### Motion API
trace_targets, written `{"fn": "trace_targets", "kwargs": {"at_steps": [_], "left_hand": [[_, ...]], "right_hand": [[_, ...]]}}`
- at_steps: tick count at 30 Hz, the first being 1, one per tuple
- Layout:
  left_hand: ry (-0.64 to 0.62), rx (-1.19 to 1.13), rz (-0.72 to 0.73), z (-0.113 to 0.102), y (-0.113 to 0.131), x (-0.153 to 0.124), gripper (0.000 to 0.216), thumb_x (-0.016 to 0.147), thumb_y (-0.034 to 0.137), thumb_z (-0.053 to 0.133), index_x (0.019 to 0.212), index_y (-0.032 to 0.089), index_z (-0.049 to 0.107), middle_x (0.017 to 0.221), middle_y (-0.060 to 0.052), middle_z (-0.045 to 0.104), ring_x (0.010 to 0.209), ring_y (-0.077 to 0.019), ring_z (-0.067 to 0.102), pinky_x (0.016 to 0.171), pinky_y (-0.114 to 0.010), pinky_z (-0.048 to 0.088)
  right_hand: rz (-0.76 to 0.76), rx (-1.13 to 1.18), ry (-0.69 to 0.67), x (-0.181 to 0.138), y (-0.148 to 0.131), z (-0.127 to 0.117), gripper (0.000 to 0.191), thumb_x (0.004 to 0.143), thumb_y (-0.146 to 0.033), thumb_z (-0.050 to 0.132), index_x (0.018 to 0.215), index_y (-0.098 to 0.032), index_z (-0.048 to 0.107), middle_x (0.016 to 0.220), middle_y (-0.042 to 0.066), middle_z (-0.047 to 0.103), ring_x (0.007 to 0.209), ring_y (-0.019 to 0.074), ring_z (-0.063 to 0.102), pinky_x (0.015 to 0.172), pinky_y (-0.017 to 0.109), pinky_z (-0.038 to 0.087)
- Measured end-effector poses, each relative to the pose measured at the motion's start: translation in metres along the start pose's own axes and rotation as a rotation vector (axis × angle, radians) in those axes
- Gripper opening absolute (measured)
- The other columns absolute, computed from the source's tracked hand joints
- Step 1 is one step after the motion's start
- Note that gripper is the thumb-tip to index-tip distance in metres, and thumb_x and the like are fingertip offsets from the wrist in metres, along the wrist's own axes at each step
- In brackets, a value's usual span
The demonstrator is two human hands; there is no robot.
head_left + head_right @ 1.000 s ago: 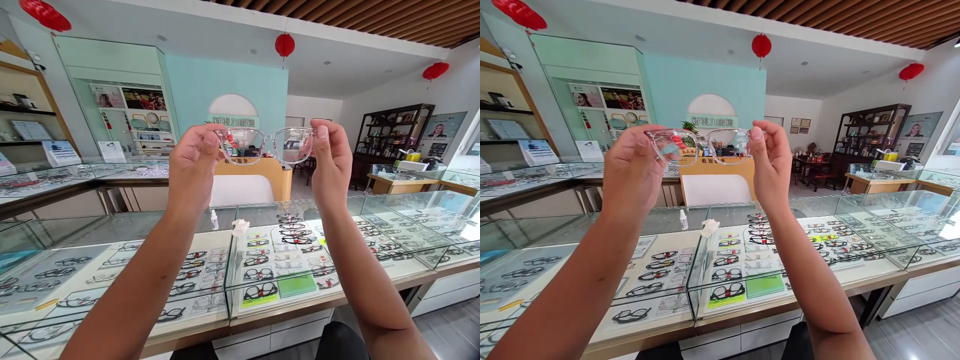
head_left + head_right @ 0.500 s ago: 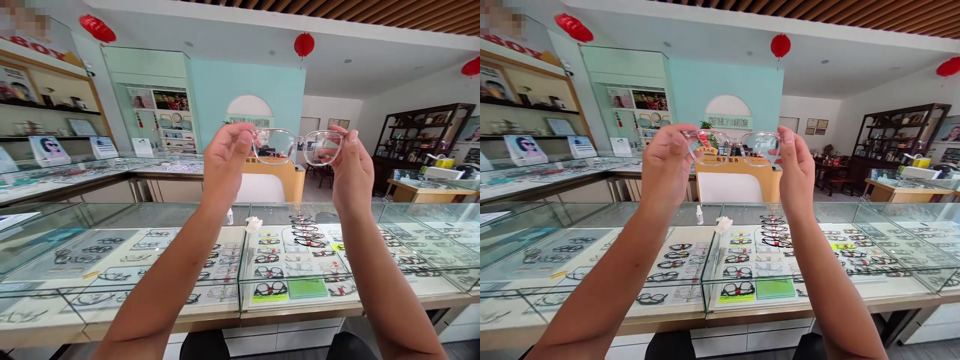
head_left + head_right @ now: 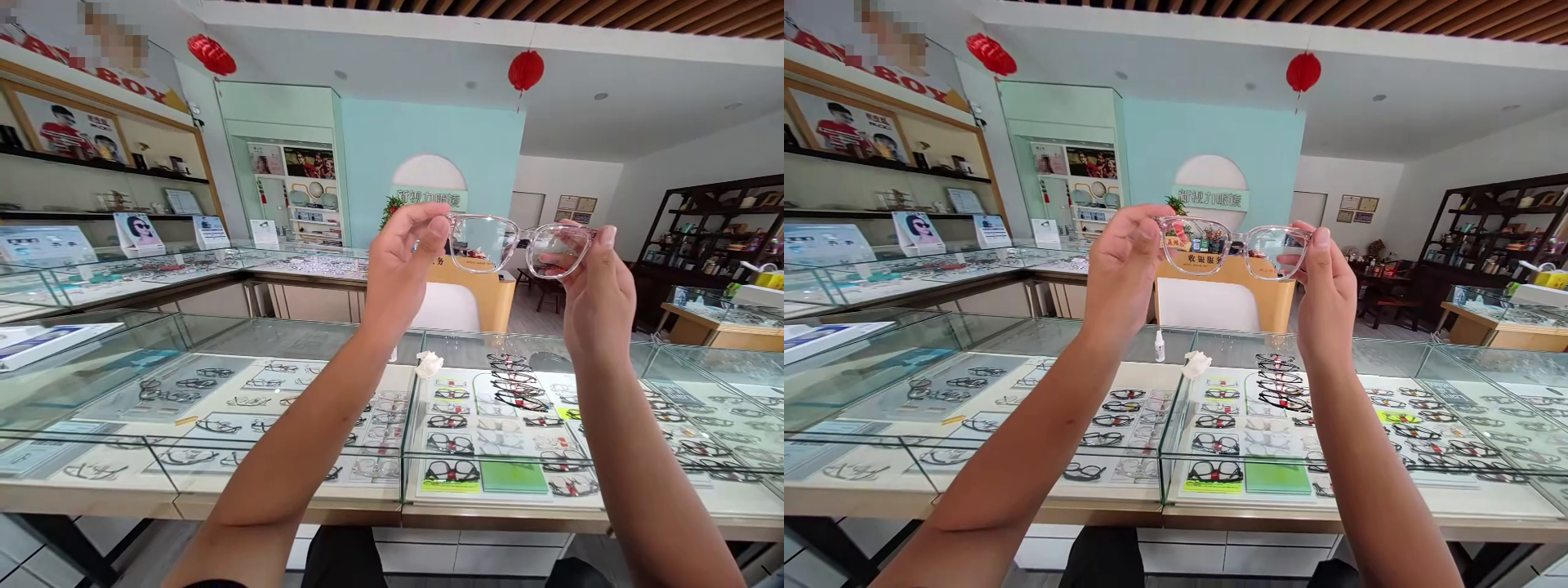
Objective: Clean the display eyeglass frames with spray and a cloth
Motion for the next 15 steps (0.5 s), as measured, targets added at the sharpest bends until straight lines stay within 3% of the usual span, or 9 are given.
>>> {"fn": "trace_targets", "kwargs": {"at_steps": [7,15], "left_hand": [[-0.027,-0.049,0.006,-0.005,-0.007,0.000,0.039,0.094,0.064,0.074,0.114,0.030,0.078,0.103,-0.005,0.070,0.103,-0.0216,0.069,0.091,-0.039,0.055],[-0.047,-0.053,-0.088,-0.009,-0.028,0.006,0.048,0.092,0.073,0.071,0.114,0.031,0.076,0.126,-0.009,0.074,0.125,-0.0276,0.069,0.087,-0.035,0.057]], "right_hand": [[0.047,0.020,0.019,-0.005,0.002,0.007,0.051,0.108,-0.071,0.044,0.126,-0.037,0.077,0.136,0.007,0.075,0.105,0.0294,0.080,0.072,0.043,0.062],[0.044,-0.065,0.075,-0.013,-0.012,0.017,0.053,0.108,-0.072,0.041,0.134,-0.035,0.068,0.123,0.008,0.072,0.114,0.0277,0.074,0.086,0.045,0.063]]}}
Point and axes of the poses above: each hand's wrist, its own x-axis towards the middle knuckle, its own z-axis out of the palm, y = z × x, the point moved 5 cm from there along x, towards the middle knuckle
